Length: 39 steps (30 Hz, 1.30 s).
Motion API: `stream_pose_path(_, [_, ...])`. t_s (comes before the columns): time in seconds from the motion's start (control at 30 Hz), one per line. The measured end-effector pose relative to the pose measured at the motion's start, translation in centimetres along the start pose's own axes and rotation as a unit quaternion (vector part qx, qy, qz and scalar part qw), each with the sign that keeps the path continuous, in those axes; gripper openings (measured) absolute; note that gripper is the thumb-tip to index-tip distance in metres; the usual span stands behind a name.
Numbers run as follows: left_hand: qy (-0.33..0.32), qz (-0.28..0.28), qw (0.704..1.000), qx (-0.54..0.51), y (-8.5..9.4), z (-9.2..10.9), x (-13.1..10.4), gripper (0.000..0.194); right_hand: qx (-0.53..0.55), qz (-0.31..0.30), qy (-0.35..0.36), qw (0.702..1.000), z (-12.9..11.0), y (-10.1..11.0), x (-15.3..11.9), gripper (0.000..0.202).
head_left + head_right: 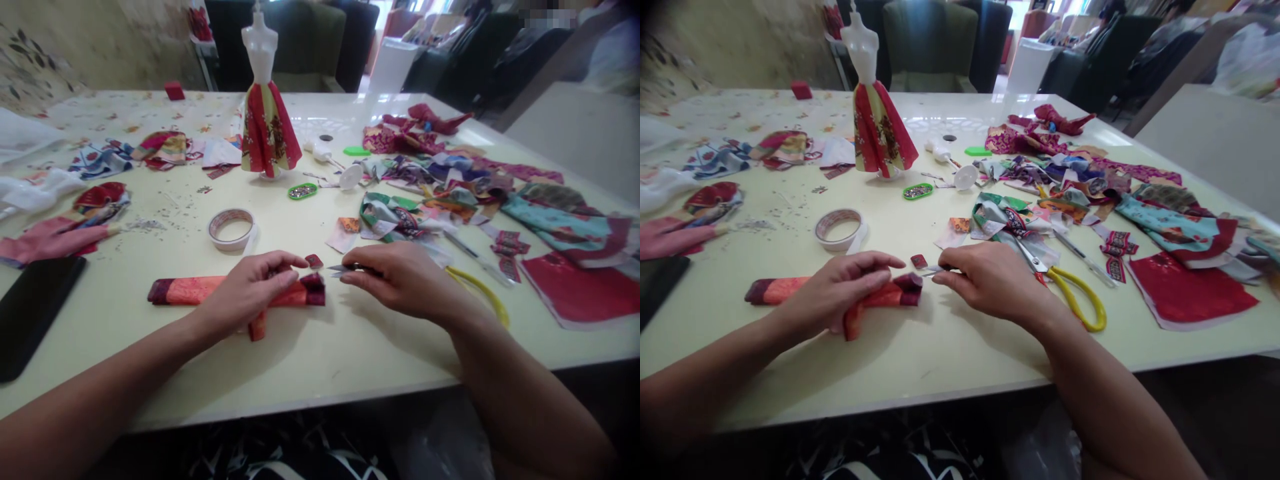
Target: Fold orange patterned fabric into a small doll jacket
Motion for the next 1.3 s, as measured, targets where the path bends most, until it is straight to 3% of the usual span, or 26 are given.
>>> stream_pose_path(0.1, [0.065, 0.002, 0.979, -0.195, 0.1, -0.6, 0.0, 0.033, 0.035, 0.055, 0.011, 0.998, -0.8, 0.2, 0.1, 0.03])
stream_pose_path(0.2, [0.091, -0.037, 0.949, -0.299, -0.7, -0.9, 0.3, 0.034, 0.05, 0.103, 0.016, 0.993, -1.4, 0.4, 0.1, 0.029])
stream_pose_path(0.33, [0.123, -0.099, 0.947, -0.279, -2.1, -1.2, 0.0, 0.041, 0.067, 0.164, 0.011, 0.984, -1.3, 1.0, -0.1, 0.025])
stream_pose_path(0.5, [0.124, -0.111, 0.961, -0.221, -2.6, -1.3, -0.3, 0.037, 0.076, 0.201, -0.004, 0.977, -1.0, 1.9, -0.3, 0.021])
stream_pose_path(0.67, [0.123, -0.121, 0.953, -0.249, -2.8, -1.4, -0.4, 0.028, 0.056, 0.215, -0.002, 0.975, -1.0, 2.3, -0.3, 0.021])
stream_pose_path(0.8, [0.108, -0.094, 0.946, -0.292, -2.3, -1.3, -0.2, 0.026, 0.056, 0.242, 0.011, 0.969, -0.9, 2.6, -0.5, 0.021])
stream_pose_path(0.9, [0.113, -0.085, 0.924, -0.355, -2.2, -0.9, -0.2, 0.031, 0.066, 0.236, 0.017, 0.969, -1.0, 2.4, -0.4, 0.021])
stream_pose_path(1.1, [0.151, -0.112, 0.851, -0.491, -2.9, -0.2, -0.4, 0.051, 0.075, 0.194, 0.049, 0.977, -2.2, 1.3, -0.4, 0.023])
stream_pose_path(1.3, [0.138, -0.136, 0.84, -0.507, -3.2, 0.2, -0.8, 0.057, 0.07, 0.149, 0.076, 0.983, -3.2, -0.4, -0.6, 0.023])
Point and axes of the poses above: each hand's wrist, its own x-axis towards the middle knuckle, its own y-axis out of the back of the hand, z = x × y, the point moved 9 cm from there along x, towards the middle knuckle, and after that the axes turned 8 degrees about z, right-handed, at the moved point
